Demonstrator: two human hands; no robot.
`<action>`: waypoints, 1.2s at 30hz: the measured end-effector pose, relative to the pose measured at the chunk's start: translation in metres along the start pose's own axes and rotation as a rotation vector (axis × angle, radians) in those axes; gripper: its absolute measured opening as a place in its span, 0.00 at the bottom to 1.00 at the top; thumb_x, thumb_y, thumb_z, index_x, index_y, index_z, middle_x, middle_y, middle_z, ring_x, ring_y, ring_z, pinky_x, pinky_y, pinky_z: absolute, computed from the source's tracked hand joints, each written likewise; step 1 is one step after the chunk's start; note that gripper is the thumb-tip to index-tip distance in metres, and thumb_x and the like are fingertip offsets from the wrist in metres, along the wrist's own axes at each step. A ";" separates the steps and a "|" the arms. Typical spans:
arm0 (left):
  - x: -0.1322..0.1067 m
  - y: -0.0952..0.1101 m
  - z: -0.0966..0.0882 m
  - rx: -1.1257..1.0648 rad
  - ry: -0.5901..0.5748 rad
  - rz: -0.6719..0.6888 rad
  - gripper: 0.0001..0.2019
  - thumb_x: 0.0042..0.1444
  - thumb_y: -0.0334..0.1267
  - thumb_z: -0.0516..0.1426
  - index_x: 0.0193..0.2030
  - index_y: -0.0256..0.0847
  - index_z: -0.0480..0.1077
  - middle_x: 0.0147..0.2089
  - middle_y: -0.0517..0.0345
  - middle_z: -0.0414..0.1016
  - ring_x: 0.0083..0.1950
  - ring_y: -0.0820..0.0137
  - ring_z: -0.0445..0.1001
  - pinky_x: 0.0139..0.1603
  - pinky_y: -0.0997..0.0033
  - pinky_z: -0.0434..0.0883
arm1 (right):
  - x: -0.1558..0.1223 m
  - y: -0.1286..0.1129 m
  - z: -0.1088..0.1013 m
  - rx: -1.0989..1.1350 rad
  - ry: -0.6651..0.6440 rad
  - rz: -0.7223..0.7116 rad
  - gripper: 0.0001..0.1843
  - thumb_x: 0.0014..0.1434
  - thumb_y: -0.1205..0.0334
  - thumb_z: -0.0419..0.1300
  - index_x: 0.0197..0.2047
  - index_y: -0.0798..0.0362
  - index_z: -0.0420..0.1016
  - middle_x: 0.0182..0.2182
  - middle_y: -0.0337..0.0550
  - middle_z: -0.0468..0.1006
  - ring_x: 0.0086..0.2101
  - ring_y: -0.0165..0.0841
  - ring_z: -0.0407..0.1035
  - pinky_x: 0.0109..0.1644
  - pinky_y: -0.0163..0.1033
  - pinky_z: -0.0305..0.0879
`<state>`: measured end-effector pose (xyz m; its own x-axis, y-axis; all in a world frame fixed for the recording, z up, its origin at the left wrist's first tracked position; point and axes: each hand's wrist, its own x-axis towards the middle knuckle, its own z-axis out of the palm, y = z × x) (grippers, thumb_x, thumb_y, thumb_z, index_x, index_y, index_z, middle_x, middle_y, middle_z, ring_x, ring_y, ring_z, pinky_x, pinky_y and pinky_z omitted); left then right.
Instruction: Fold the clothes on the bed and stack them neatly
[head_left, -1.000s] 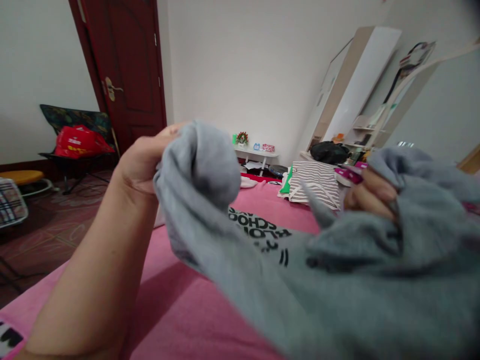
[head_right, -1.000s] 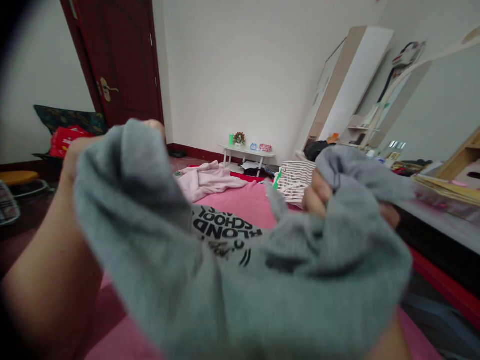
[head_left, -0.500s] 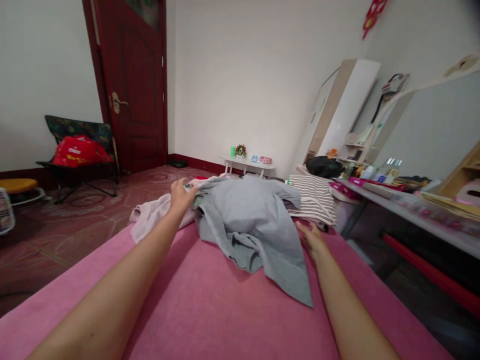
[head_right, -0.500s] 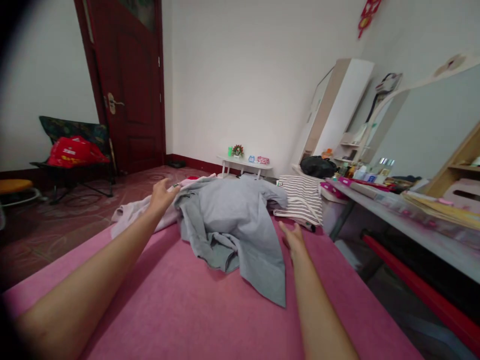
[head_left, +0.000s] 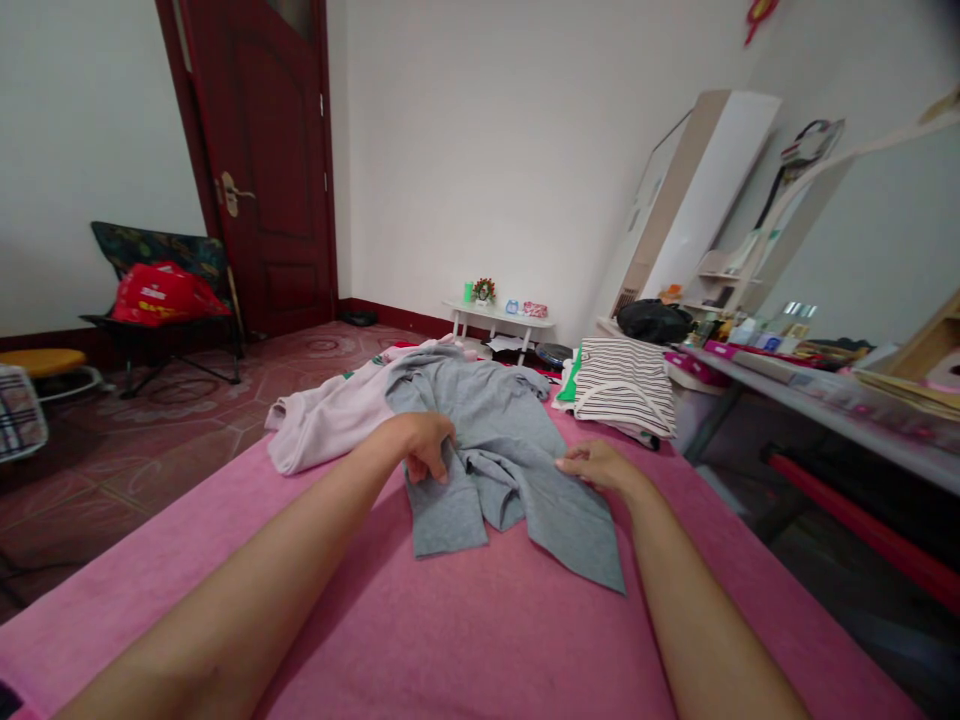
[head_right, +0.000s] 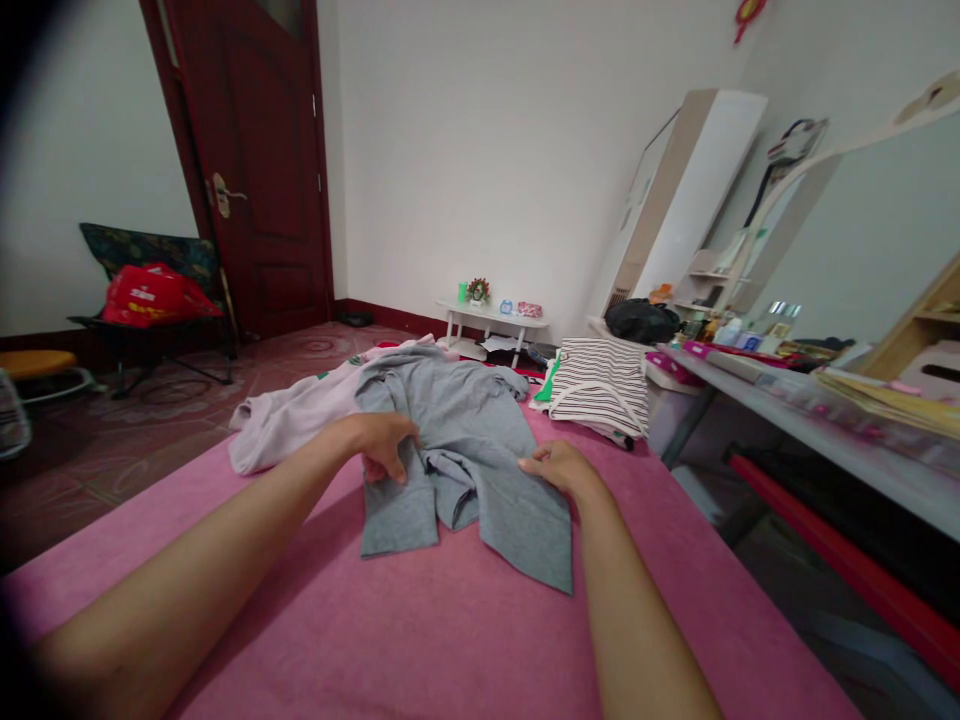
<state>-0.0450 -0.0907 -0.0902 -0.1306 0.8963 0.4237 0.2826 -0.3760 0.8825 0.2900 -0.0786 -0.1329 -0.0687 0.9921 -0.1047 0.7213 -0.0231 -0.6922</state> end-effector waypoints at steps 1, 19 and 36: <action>0.004 0.004 -0.001 -0.027 0.024 0.005 0.19 0.47 0.43 0.61 0.45 0.39 0.69 0.30 0.55 0.75 0.29 0.70 0.75 0.32 0.72 0.72 | 0.001 0.002 0.000 -0.009 0.008 -0.004 0.17 0.41 0.50 0.67 0.26 0.56 0.76 0.13 0.33 0.64 0.15 0.23 0.54 0.18 0.30 0.45; 0.021 -0.014 0.004 0.390 -0.422 0.224 0.13 0.52 0.41 0.57 0.39 0.36 0.77 0.37 0.51 0.79 0.39 0.62 0.76 0.44 0.66 0.70 | 0.010 0.018 0.008 -0.166 0.103 -0.023 0.26 0.32 0.58 0.73 0.38 0.55 0.79 0.42 0.49 0.80 0.42 0.43 0.73 0.45 0.41 0.67; 0.007 -0.006 0.017 0.810 -0.618 0.311 0.08 0.50 0.33 0.54 0.32 0.38 0.75 0.31 0.53 0.76 0.36 0.63 0.73 0.38 0.68 0.66 | 0.002 0.009 -0.013 0.395 0.275 -0.004 0.15 0.37 0.67 0.65 0.34 0.57 0.79 0.25 0.42 0.80 0.26 0.35 0.73 0.32 0.38 0.68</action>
<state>-0.0315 -0.0779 -0.0959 0.4972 0.8368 0.2293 0.7980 -0.5447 0.2579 0.3053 -0.0748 -0.1303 0.1519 0.9869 0.0548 0.4009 -0.0109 -0.9160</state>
